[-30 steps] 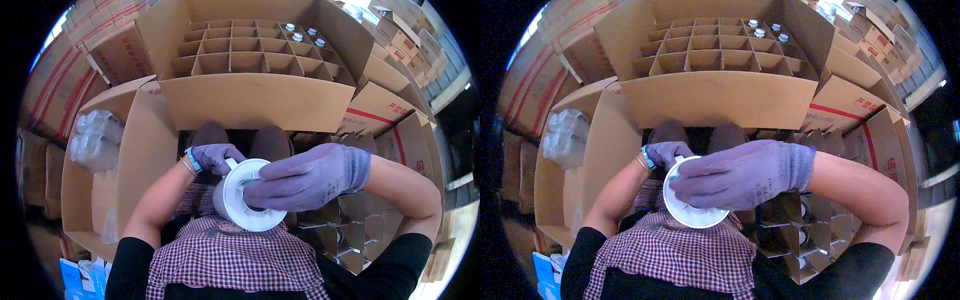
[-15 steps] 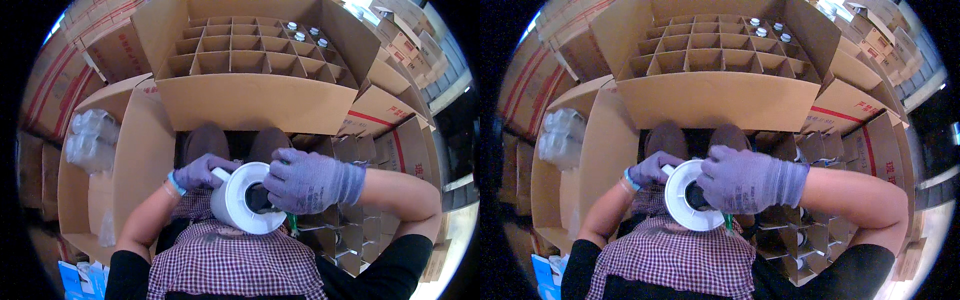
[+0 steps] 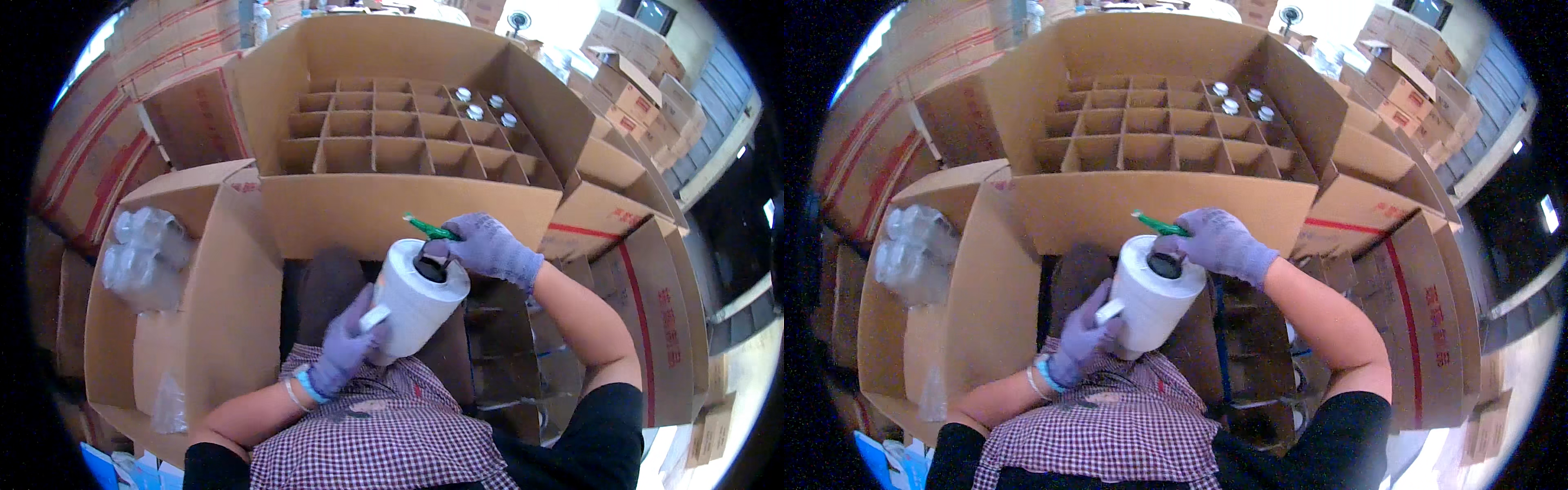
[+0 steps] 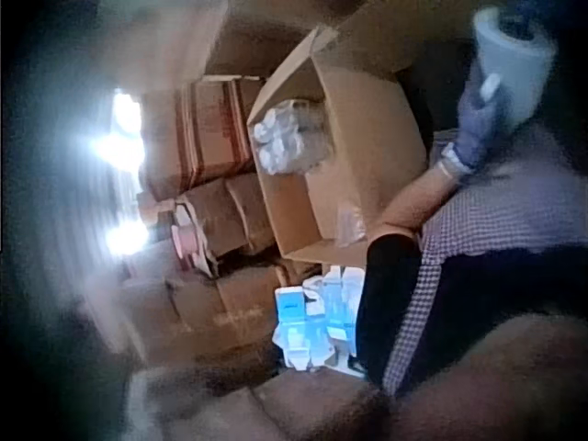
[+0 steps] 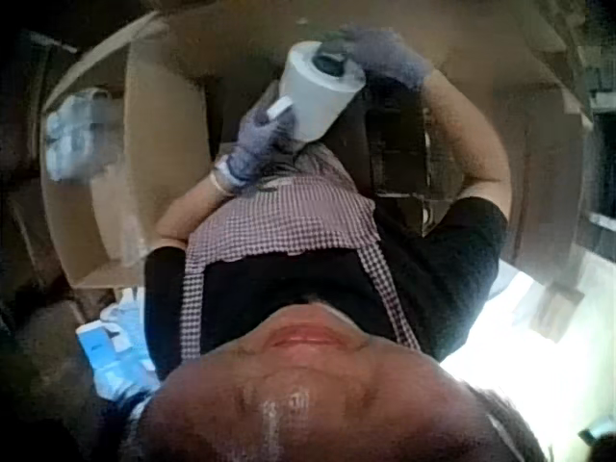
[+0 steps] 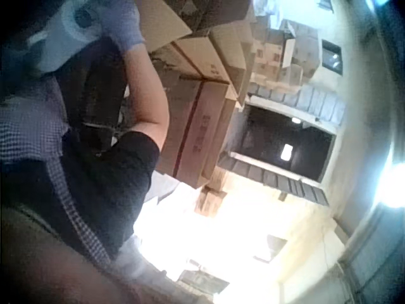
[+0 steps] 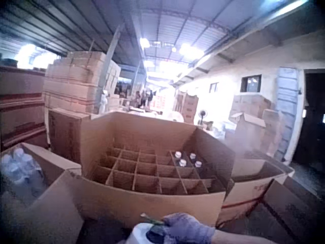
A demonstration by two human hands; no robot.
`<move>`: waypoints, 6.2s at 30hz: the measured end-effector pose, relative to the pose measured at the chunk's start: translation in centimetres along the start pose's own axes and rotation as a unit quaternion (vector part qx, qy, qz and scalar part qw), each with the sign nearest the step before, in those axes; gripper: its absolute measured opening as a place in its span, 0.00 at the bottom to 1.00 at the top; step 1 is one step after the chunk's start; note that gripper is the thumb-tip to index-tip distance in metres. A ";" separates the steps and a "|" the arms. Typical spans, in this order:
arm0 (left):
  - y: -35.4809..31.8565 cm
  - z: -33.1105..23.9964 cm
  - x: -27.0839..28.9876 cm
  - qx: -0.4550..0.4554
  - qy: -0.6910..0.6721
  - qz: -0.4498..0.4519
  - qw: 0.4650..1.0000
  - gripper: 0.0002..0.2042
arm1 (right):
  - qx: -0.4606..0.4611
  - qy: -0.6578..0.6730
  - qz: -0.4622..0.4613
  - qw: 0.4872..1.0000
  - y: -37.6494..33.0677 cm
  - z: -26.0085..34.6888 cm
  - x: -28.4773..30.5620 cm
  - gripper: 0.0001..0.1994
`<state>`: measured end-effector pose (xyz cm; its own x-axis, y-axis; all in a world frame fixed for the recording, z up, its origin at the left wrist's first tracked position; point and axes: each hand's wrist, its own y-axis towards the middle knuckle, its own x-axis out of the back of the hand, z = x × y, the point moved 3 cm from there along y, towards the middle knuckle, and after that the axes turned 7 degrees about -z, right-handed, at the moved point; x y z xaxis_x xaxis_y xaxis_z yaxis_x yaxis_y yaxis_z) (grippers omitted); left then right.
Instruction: The person repeatedly picks up white thermos bottles, places them into a compartmentalized cardboard box, and wraps each one in a clear plastic bag. The person handles the thermoses one at a time, ensuring each is individually bagged before placing it into the box.
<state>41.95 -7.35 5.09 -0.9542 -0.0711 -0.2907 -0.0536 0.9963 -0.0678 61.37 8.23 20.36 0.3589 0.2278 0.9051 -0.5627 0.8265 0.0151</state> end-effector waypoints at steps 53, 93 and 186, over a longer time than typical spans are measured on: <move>9.0 -15.9 60.2 -0.162 0.704 -0.464 0.512 0.13 | 0.291 -0.228 -0.155 0.916 -4.6 7.3 6.2 0.17; 20.3 -10.4 7.6 -0.131 -0.227 -0.087 0.961 0.12 | 0.176 0.007 -0.450 0.876 6.8 -4.5 -5.3 0.13; 3.5 -15.4 58.4 -0.117 0.635 -0.531 0.549 0.42 | -0.059 -0.172 -0.077 0.980 -3.0 -22.5 -14.4 0.10</move>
<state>-18.53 -7.30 2.56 0.2223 -0.6746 0.7039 -0.6731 0.4161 0.6114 74.59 14.06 -2.30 0.1492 -0.0746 0.9860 -0.4242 0.8959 0.1320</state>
